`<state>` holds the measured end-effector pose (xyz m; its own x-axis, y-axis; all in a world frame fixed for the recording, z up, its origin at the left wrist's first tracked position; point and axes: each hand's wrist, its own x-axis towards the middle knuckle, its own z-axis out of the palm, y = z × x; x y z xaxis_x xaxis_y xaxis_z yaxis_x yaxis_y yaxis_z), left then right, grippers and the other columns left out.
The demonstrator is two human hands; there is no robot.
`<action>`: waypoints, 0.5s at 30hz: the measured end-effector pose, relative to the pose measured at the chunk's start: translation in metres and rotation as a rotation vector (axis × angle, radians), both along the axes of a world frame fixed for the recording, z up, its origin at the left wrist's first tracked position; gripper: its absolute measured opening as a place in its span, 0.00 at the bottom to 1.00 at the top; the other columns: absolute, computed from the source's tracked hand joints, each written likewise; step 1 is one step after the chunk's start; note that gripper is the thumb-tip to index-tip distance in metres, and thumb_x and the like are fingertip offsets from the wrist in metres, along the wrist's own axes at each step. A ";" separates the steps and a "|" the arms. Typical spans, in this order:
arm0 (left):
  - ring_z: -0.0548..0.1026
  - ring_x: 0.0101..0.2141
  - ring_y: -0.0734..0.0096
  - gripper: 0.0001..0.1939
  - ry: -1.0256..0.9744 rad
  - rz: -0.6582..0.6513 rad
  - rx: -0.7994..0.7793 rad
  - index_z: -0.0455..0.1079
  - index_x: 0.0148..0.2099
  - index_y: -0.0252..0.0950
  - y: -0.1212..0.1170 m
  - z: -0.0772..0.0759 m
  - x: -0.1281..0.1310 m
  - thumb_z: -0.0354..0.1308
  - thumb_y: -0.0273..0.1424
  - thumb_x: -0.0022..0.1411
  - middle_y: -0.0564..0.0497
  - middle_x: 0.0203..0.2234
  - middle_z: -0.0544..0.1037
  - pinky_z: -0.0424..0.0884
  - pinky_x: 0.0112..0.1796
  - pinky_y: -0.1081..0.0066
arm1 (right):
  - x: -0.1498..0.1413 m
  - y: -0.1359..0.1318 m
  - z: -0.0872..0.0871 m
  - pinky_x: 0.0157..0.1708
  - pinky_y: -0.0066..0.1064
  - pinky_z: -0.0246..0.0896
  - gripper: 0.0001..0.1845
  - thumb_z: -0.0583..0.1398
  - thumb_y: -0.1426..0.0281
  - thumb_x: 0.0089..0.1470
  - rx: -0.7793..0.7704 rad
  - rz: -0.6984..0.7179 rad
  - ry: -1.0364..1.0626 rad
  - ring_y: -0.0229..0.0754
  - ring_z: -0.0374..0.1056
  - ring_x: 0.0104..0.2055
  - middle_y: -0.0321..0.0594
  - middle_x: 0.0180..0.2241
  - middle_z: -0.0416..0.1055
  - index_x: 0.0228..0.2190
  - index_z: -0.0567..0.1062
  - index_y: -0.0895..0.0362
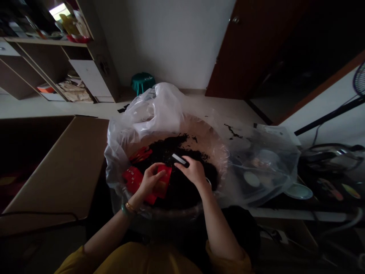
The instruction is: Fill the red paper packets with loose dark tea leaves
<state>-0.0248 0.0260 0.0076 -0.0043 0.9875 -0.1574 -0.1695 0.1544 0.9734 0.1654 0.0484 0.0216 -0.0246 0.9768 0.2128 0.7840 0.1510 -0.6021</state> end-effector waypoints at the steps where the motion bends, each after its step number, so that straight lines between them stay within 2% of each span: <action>1: 0.72 0.27 0.73 0.17 -0.022 0.006 -0.011 0.75 0.34 0.33 0.000 0.000 -0.001 0.68 0.38 0.43 0.52 0.26 0.77 0.67 0.30 0.74 | 0.007 0.002 -0.005 0.40 0.36 0.68 0.21 0.62 0.54 0.49 -0.023 -0.071 -0.041 0.49 0.75 0.41 0.43 0.39 0.78 0.42 0.76 0.53; 3: 0.71 0.24 0.73 0.17 -0.054 0.006 -0.059 0.75 0.32 0.32 0.000 0.001 -0.002 0.67 0.42 0.44 0.52 0.23 0.77 0.66 0.27 0.75 | 0.020 0.004 -0.016 0.36 0.36 0.67 0.22 0.63 0.54 0.48 -0.086 -0.172 -0.147 0.50 0.75 0.39 0.44 0.37 0.78 0.41 0.75 0.54; 5: 0.69 0.21 0.75 0.20 -0.083 0.019 -0.109 0.75 0.29 0.32 -0.001 0.001 -0.003 0.66 0.45 0.44 0.53 0.19 0.75 0.63 0.24 0.76 | 0.029 0.004 -0.026 0.35 0.36 0.65 0.23 0.64 0.55 0.46 -0.125 -0.206 -0.238 0.50 0.74 0.37 0.45 0.35 0.78 0.41 0.75 0.55; 8: 0.65 0.18 0.78 0.22 -0.137 0.061 -0.152 0.72 0.24 0.32 -0.002 0.002 -0.002 0.67 0.48 0.40 0.55 0.15 0.71 0.59 0.21 0.77 | 0.026 0.001 -0.032 0.38 0.38 0.64 0.23 0.64 0.54 0.46 -0.017 -0.150 -0.269 0.52 0.71 0.40 0.49 0.38 0.77 0.39 0.76 0.57; 11: 0.62 0.17 0.80 0.24 -0.172 0.071 -0.183 0.70 0.22 0.32 -0.002 0.001 0.000 0.68 0.49 0.39 0.57 0.14 0.68 0.57 0.20 0.77 | 0.004 -0.004 -0.030 0.38 0.36 0.64 0.21 0.59 0.55 0.52 0.117 -0.024 -0.056 0.47 0.70 0.38 0.48 0.40 0.76 0.39 0.76 0.58; 13: 0.61 0.17 0.80 0.24 -0.171 0.053 -0.178 0.70 0.23 0.31 -0.001 -0.001 0.000 0.67 0.50 0.39 0.57 0.15 0.68 0.56 0.19 0.78 | -0.017 -0.009 -0.026 0.32 0.32 0.64 0.19 0.57 0.56 0.55 0.087 0.091 0.151 0.42 0.70 0.31 0.45 0.35 0.76 0.39 0.76 0.58; 15: 0.60 0.17 0.81 0.24 -0.146 0.015 -0.153 0.70 0.23 0.31 0.000 -0.004 -0.001 0.67 0.50 0.40 0.57 0.15 0.67 0.55 0.19 0.78 | -0.035 -0.012 -0.022 0.29 0.30 0.64 0.16 0.57 0.58 0.54 0.043 0.170 0.274 0.40 0.69 0.28 0.42 0.29 0.75 0.33 0.77 0.57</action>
<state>-0.0258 0.0261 0.0041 0.0151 0.9521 -0.3053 -0.3104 0.2947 0.9038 0.1309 0.0361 -0.0002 -0.1229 0.9535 0.2752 0.5553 0.2959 -0.7773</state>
